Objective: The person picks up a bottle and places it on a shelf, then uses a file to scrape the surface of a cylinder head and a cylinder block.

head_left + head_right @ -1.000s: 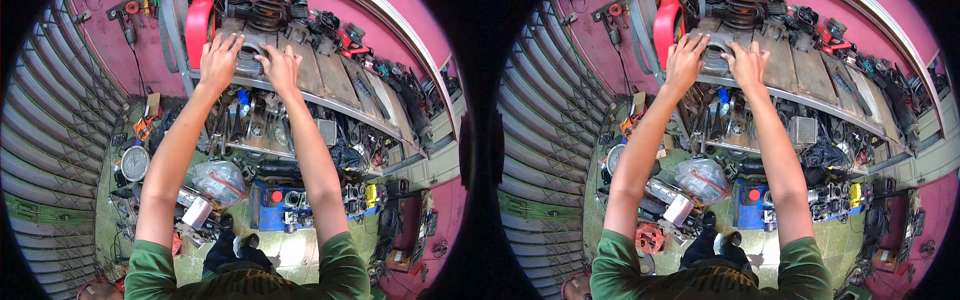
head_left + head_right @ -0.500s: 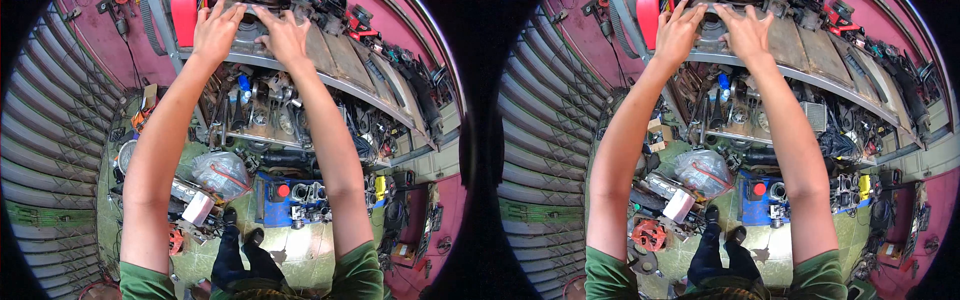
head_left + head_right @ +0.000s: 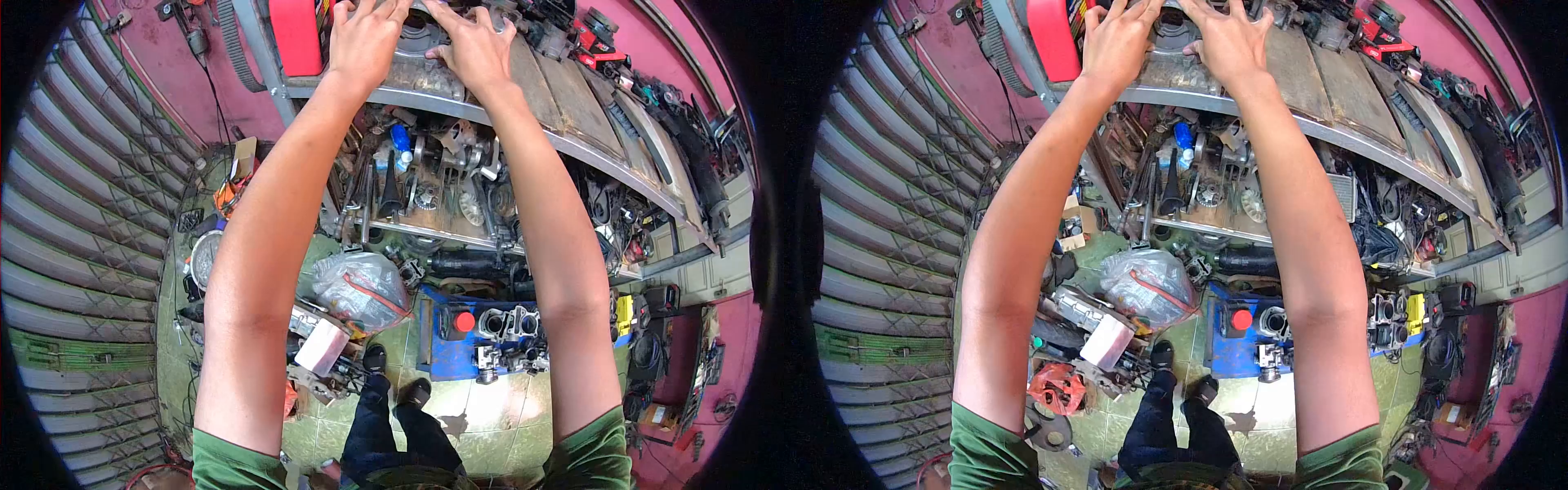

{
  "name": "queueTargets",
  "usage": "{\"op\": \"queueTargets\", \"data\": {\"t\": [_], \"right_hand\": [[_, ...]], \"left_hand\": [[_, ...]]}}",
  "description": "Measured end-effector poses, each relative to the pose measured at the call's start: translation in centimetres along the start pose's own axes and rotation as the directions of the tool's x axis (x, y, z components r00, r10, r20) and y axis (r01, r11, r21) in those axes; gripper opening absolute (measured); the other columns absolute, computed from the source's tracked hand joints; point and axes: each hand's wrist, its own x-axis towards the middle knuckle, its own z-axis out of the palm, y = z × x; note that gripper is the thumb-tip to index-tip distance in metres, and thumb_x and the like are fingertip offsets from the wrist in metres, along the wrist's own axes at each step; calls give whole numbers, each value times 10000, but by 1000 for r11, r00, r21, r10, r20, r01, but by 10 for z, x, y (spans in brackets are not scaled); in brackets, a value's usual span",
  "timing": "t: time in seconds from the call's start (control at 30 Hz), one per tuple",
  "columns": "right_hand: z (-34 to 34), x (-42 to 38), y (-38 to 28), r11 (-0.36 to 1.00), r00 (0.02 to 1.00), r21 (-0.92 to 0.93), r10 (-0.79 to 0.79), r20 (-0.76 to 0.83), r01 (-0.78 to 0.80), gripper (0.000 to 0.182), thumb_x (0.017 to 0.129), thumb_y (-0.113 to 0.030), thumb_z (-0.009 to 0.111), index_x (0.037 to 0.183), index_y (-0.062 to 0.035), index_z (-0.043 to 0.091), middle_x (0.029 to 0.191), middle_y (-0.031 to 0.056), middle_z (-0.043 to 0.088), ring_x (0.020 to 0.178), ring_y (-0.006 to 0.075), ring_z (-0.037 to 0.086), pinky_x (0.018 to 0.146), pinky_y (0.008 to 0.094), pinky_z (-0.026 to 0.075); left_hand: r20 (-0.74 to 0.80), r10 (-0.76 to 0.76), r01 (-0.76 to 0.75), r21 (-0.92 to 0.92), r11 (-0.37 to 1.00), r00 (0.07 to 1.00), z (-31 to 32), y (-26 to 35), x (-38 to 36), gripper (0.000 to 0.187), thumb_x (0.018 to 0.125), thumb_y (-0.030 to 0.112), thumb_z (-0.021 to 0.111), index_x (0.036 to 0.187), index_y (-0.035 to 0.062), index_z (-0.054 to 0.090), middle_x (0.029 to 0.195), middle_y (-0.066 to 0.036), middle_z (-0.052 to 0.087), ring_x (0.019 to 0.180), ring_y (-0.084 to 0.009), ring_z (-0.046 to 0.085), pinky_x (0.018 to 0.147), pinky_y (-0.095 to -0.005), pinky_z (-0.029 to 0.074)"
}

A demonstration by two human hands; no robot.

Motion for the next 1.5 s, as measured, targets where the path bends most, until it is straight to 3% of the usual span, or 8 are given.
{"op": "queueTargets", "data": {"t": [0.2,0.5,0.7,0.77,1.2,1.5], "right_hand": [[18,14,12,999,1000,-42,-8,-7,7,827,753,-188,846,1493,-290,491,1448,-11,600,1261,281,542,1079,641,336],[44,32,23,998,999,-29,52,-1,-52,824,770,-172,837,1502,-296,481,1448,-14,600,1276,301,549,1063,697,322],[47,40,27,997,997,-13,79,-9,-79,829,766,-136,838,1501,-290,487,1444,-13,606,1335,351,528,1074,698,303],[48,45,30,993,992,60,100,78,-104,827,765,-114,833,1500,-281,492,1455,-5,598,1370,377,501,1082,696,295],[59,53,33,991,990,28,132,51,-134,805,785,-81,805,1502,-264,488,1489,13,568,1382,379,484,1098,703,299],[62,57,32,988,987,21,150,53,-151,809,784,-96,818,1505,-254,486,1434,32,615,1375,375,495,1107,714,296]], "left_hand": [[-7,-5,5,-2,1000,1000,23,-3,13,590,822,25,641,1404,32,541,1433,-104,590,1416,-315,449,1059,-489,347],[-21,-21,20,-54,998,1000,59,-9,29,548,846,-9,603,1390,48,563,1409,-99,611,1382,-319,481,1058,-502,349],[3,-40,40,-67,997,999,70,-11,41,561,836,-29,606,1392,40,569,1407,-110,618,1355,-332,509,1077,-506,355],[8,-41,41,-68,997,999,72,-12,44,563,835,-30,608,1392,40,570,1410,-112,615,1354,-330,510,1077,-501,357],[-30,-52,52,-18,998,998,105,-13,56,580,815,-9,654,1386,55,581,1346,-93,654,1293,-298,549,1028,-476,374],[-72,-64,62,-25,998,995,112,-15,58,535,820,2,649,1351,54,604,1315,-83,670,1256,-269,566,999,-463,383]]}}
